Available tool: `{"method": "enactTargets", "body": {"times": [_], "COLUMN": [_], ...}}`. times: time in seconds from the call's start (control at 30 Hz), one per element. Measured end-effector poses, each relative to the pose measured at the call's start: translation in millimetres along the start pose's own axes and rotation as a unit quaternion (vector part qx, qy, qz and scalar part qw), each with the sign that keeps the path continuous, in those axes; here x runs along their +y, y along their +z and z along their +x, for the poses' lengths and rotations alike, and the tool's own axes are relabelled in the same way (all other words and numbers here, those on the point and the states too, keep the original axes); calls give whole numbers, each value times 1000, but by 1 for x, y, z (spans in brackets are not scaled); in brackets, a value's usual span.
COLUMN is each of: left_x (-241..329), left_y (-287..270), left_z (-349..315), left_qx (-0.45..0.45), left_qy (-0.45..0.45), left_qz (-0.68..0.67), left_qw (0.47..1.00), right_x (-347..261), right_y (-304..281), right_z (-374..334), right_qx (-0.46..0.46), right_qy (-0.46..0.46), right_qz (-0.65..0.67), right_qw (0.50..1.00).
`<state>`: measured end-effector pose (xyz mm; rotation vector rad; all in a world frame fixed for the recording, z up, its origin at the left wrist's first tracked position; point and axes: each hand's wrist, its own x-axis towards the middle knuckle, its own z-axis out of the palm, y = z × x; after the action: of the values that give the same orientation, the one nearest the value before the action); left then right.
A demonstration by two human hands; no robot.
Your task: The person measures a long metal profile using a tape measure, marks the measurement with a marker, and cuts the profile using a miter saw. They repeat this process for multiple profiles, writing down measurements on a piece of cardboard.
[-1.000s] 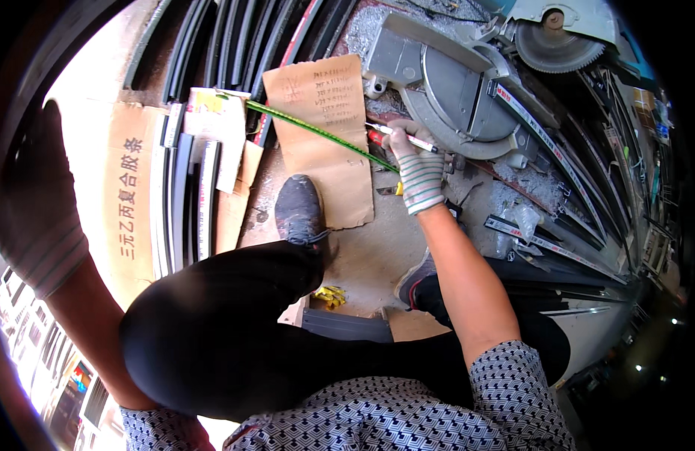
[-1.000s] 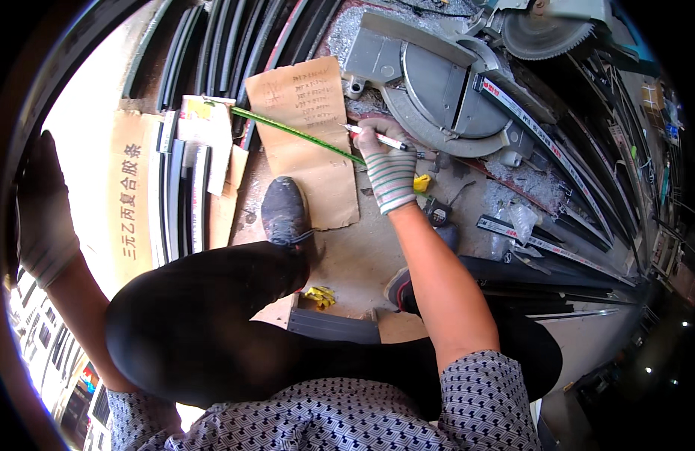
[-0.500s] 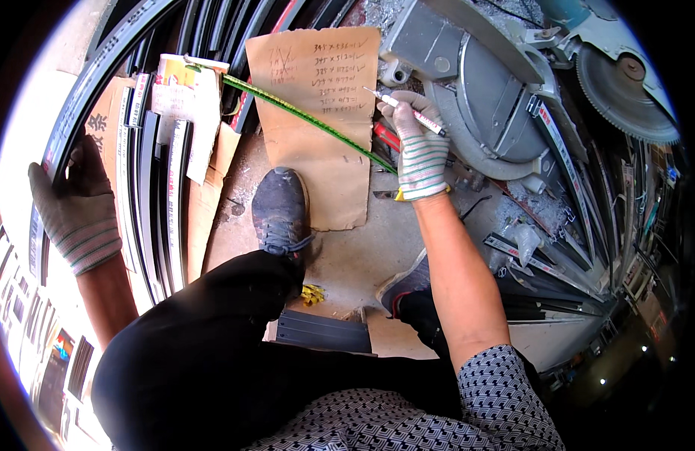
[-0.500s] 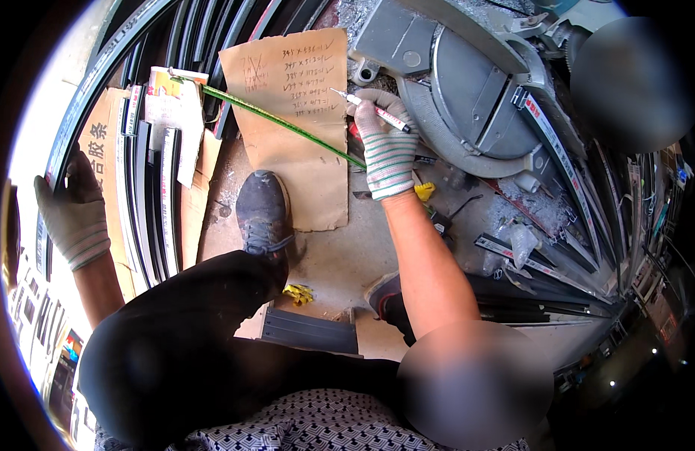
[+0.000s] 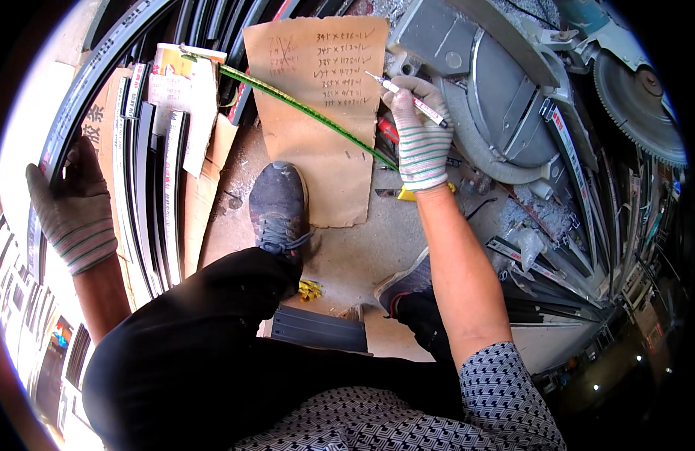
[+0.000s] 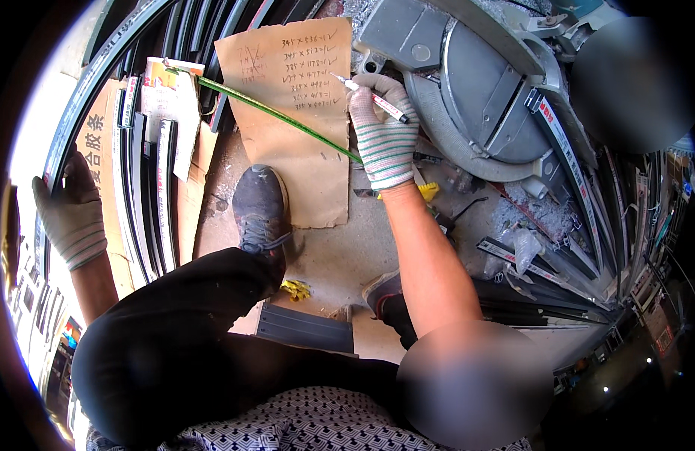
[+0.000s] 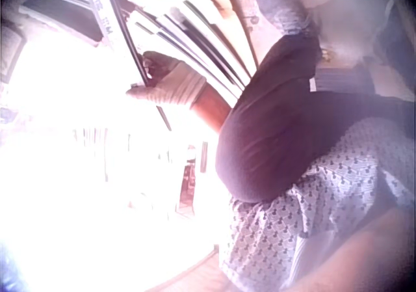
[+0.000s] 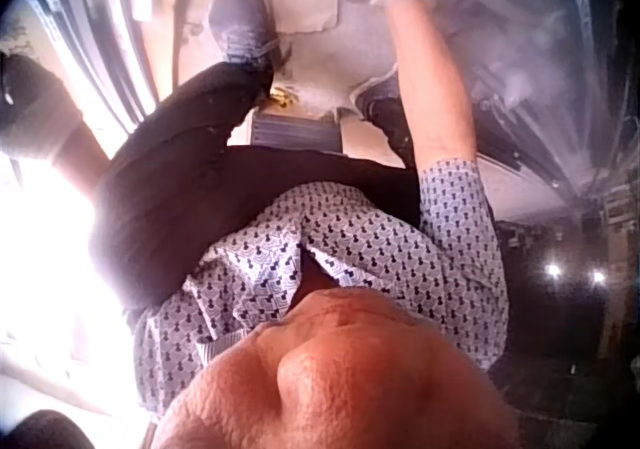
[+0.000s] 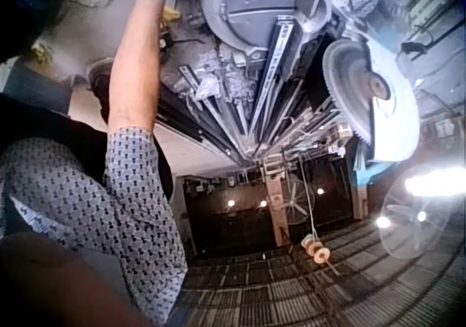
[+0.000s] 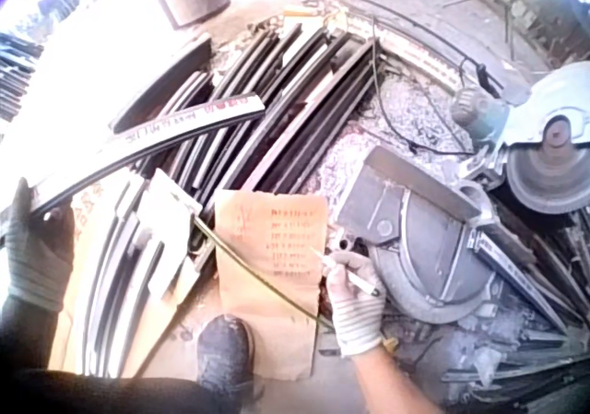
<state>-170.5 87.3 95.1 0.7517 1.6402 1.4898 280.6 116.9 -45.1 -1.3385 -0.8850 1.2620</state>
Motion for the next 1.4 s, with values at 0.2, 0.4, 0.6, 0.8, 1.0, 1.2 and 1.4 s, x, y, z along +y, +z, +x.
{"method": "enactTargets", "body": {"times": [0.2, 0.4, 0.6, 0.8, 1.0, 1.2, 1.4], "left_x": [11, 0, -3, 1, -1, -1, 1], "left_y": [18, 13, 20, 23, 26, 22, 34], "left_z": [-6, -4, -8, -5, -7, -7, -10], "left_qx": [63, 32, -18, 32, 11, -26, 29], "left_qy": [-84, -55, 4, -97, -91, -125, -122], "left_qz": [-162, -96, 103, -176, -185, -231, -196], "left_qw": [981, 993, 995, 979, 978, 965, 972], "right_x": [-2, 7, 9, 9, 7, 7, 8], "right_y": [1, -2, -3, -1, 2, 1, 3], "right_z": [-1, -2, -2, -2, -3, -3, -6], "right_qx": [-27, -29, -27, -21, -28, -25, -4], "right_qy": [-14, -48, -20, -27, -16, -16, -49], "right_qz": [-20, -60, -47, -74, -64, -82, -122], "right_qw": [999, 997, 998, 997, 997, 996, 991]}}
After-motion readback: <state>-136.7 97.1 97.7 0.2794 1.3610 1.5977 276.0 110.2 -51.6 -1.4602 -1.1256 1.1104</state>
